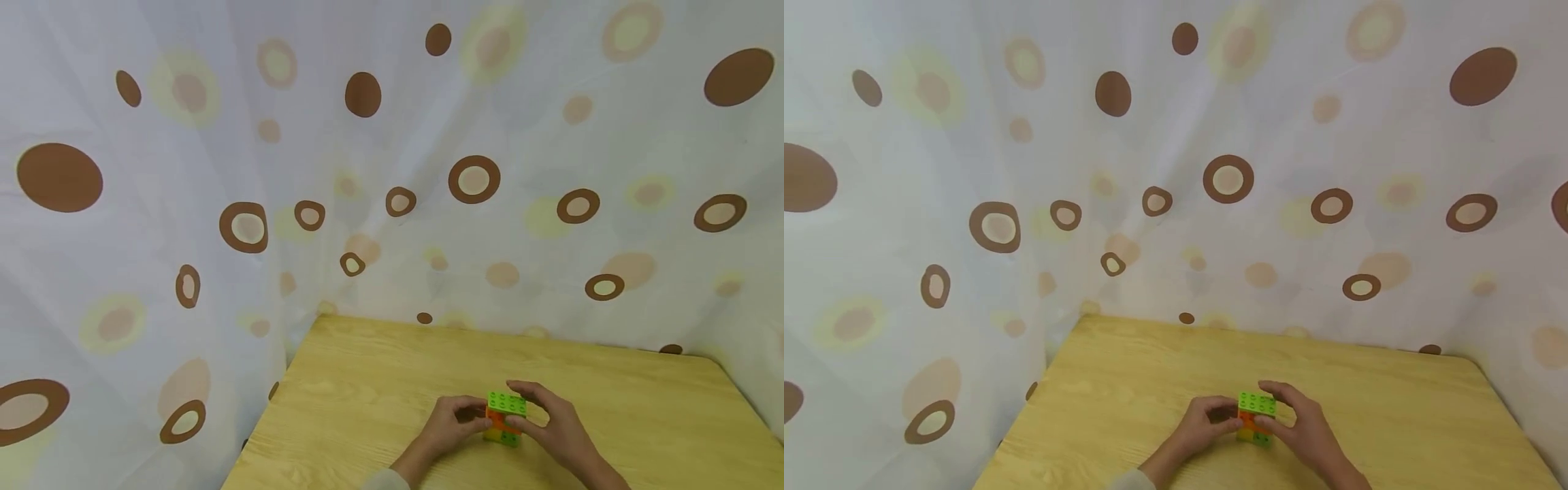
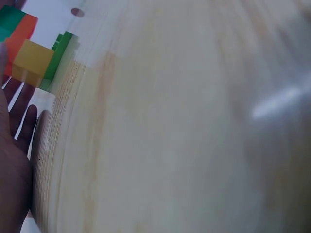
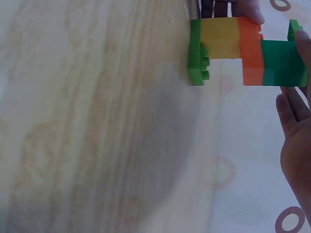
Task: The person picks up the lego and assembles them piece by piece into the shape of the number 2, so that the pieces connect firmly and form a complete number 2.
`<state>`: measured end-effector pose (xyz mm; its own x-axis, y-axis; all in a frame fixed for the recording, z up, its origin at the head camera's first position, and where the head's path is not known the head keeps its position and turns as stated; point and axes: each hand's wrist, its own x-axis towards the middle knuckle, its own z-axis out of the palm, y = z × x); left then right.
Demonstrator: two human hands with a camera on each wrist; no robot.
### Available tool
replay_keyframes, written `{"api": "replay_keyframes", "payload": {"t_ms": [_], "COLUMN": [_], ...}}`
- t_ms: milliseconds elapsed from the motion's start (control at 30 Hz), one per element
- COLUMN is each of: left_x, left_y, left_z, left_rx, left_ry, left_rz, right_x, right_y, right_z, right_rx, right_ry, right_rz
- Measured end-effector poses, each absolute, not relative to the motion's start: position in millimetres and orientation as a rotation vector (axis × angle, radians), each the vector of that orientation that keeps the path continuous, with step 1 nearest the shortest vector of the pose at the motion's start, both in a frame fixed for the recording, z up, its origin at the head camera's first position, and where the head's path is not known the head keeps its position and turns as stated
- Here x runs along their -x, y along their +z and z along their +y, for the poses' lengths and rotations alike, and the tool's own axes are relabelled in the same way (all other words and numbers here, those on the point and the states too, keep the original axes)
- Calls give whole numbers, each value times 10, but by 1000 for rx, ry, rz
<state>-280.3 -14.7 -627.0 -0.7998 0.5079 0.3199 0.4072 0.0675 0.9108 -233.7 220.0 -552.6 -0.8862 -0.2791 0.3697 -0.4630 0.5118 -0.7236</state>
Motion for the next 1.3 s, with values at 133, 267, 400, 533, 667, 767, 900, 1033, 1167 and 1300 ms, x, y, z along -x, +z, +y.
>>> {"api": "replay_keyframes", "payload": {"t_ms": [133, 267, 400, 533, 667, 767, 900, 1033, 1167, 1300], "left_x": [2761, 2743, 2706, 2663, 2662, 2694, 2730, 2732, 2747, 2771], "left_y": [-6293, -6273, -6270, -6271, -6199, -6117, -6033, -5996, -5996, -6002], "left_z": [-112, -121, -172, -263, -347, -388, -441, -460, -445, -420], "left_rx": [-930, -897, -877, -859, -944, -1097, -1358, -1495, -1509, -1461], "left_ry": [1849, 1728, 1636, 1671, 1534, 1266, 990, 920, 868, 784], "left_rz": [2249, 2423, 2531, 2474, 2569, 2761, 2877, 2855, 2891, 2949], "right_x": [2269, 2241, 2190, 2142, 2131, 2132, 2146, 2155, 2163, 2190], "right_y": [-5601, -5630, -5684, -5769, -5831, -5856, -5905, -5957, -5971, -5945], "right_z": [2260, 2303, 2334, 2348, 2373, 2426, 2469, 2451, 2403, 2354], "right_rx": [-592, -600, -579, -494, -471, -521, -679, -837, -769, -613], "right_ry": [1264, 1218, 1227, 1367, 1437, 1324, 1212, 1172, 1137, 1158], "right_rz": [-2552, -2535, -2559, -2607, -2629, -2636, -2532, -2399, -2414, -2529]}}
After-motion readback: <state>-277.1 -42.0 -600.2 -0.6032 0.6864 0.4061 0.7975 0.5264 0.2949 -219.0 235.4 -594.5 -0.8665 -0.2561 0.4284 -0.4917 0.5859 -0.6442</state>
